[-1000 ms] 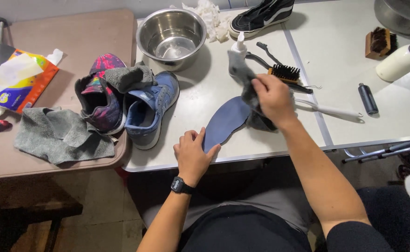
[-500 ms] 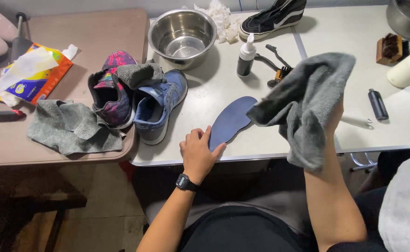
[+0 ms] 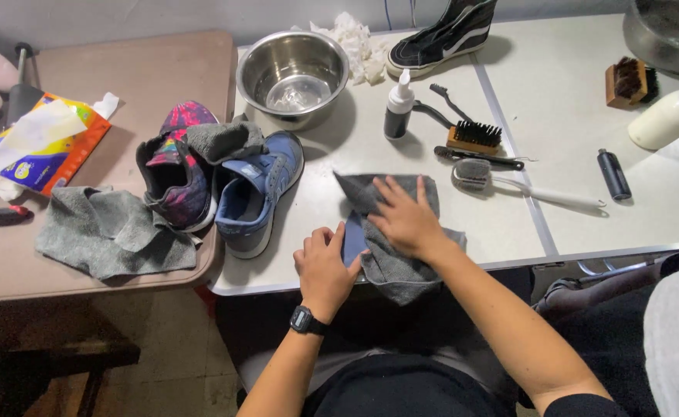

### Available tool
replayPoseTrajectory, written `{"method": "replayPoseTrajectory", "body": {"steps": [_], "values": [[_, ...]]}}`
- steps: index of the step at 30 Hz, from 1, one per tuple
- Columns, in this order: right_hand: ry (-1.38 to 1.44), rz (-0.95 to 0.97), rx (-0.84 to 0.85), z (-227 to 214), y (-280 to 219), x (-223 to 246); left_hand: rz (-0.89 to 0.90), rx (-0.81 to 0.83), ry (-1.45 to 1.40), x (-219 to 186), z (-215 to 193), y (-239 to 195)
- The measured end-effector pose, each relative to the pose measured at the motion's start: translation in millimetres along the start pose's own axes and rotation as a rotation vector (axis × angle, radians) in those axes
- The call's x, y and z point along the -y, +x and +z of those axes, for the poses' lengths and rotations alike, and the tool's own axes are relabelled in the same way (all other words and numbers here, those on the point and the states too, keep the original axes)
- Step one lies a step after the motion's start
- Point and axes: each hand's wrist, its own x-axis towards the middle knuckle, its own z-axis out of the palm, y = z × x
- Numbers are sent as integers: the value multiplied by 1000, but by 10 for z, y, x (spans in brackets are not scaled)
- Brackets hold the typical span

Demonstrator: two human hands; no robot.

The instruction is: The person cleans a blue shoe insole on a white table using a brush and a cleaning solution. They scrub the insole, wipe it with a gray cloth, and repeat the process to remove dirt.

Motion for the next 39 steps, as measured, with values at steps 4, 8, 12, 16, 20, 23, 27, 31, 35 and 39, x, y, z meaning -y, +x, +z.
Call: {"method": "replayPoseTrajectory", "body": {"steps": [4,8,12,16,20,23,27,31,35,39], "values": [[-25,-16,-19,102,12,41,-14,-1,3,-1,62,29],[3,-300,-126,121,-110,166,-15,-11,32,18,92,43],[21,-434,-24,180,-74,40,-27,20,28,2,71,13],[-62,-224,-38,-31,18,-110,12,-27,32,-13,37,25],[14,35,-21,100,166,-210,-10,10,1,-41,-18,10],[47,66,8,54,145,-175,18,-1,-48,-3,-50,-30],[38,47,-20,82,163,-194,113,-154,-117,188,-51,-246],[-30,44,-75,152,120,57,99,-241,-144,361,125,-350],[61,-314,-137,360,-146,523,125,-338,-86,519,480,-329],[90,-543,-235,310,-283,535,140,-376,39,637,615,-363]]}}
